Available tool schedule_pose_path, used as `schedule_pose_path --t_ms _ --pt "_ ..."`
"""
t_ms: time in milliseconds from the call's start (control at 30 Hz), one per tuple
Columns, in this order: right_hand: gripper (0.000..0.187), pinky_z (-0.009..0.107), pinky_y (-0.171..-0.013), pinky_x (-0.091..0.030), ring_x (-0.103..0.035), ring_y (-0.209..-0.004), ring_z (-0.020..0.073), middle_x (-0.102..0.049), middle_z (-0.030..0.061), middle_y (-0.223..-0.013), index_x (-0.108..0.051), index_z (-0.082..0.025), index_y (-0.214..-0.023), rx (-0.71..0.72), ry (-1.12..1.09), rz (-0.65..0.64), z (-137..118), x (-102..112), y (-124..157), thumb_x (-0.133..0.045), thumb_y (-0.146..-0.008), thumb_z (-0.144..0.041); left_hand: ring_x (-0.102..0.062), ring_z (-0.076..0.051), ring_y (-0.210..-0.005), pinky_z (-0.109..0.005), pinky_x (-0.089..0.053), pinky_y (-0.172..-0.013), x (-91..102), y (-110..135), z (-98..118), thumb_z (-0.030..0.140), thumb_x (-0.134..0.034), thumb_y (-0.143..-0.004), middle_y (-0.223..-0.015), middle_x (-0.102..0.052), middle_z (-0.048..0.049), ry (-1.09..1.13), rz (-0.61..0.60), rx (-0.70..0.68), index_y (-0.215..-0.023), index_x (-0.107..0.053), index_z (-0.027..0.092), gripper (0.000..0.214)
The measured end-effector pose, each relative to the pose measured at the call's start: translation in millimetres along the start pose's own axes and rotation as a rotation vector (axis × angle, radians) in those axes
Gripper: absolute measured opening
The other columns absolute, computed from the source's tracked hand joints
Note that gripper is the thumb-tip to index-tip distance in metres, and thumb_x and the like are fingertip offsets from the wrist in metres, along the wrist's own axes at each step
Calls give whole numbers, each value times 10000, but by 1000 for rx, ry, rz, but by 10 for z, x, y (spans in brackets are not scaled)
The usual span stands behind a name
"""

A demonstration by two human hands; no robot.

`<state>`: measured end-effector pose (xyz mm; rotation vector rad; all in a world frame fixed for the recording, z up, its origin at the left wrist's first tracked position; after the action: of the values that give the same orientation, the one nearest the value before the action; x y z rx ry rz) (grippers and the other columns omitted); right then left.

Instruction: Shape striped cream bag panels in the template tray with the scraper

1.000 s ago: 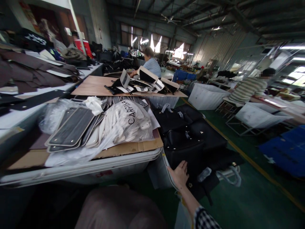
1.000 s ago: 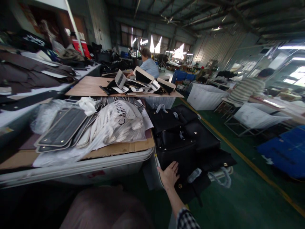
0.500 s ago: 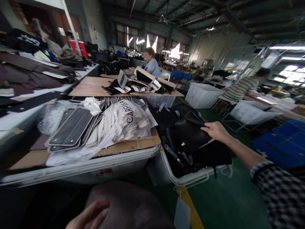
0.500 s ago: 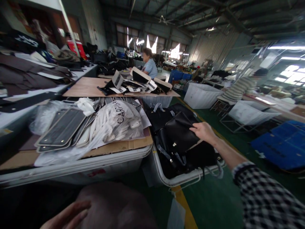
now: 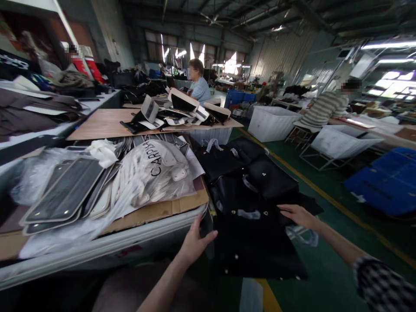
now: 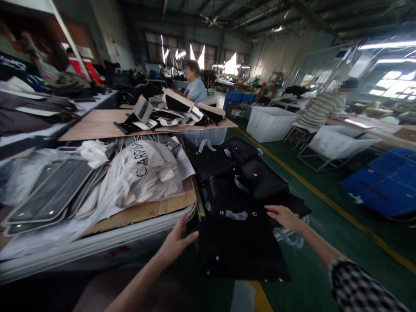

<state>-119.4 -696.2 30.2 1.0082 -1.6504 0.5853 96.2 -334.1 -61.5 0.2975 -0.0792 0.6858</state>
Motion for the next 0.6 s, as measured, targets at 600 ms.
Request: schedule_pose_path --t_ms 600 --pt "453 312 -802 -451 -653 -968 257 -690 148 -1007 -633 -141 -1101 -169 286 84 -759 -191 -1157 -260 -1049 -393 -685 -196 -825 -286 -535 -722 -923 -479 308 187 -515 -888 -966 -701 -93 441 209 379 -1188 -528 177 300"
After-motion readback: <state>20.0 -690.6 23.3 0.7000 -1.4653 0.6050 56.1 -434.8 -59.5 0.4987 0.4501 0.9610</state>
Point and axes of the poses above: each hand's wrist, its own y-axis away from the middle knuckle, its own x-axis out of the back of the hand, z = x × y, the point moved 4 cm from there along -y, towards the middle knuckle
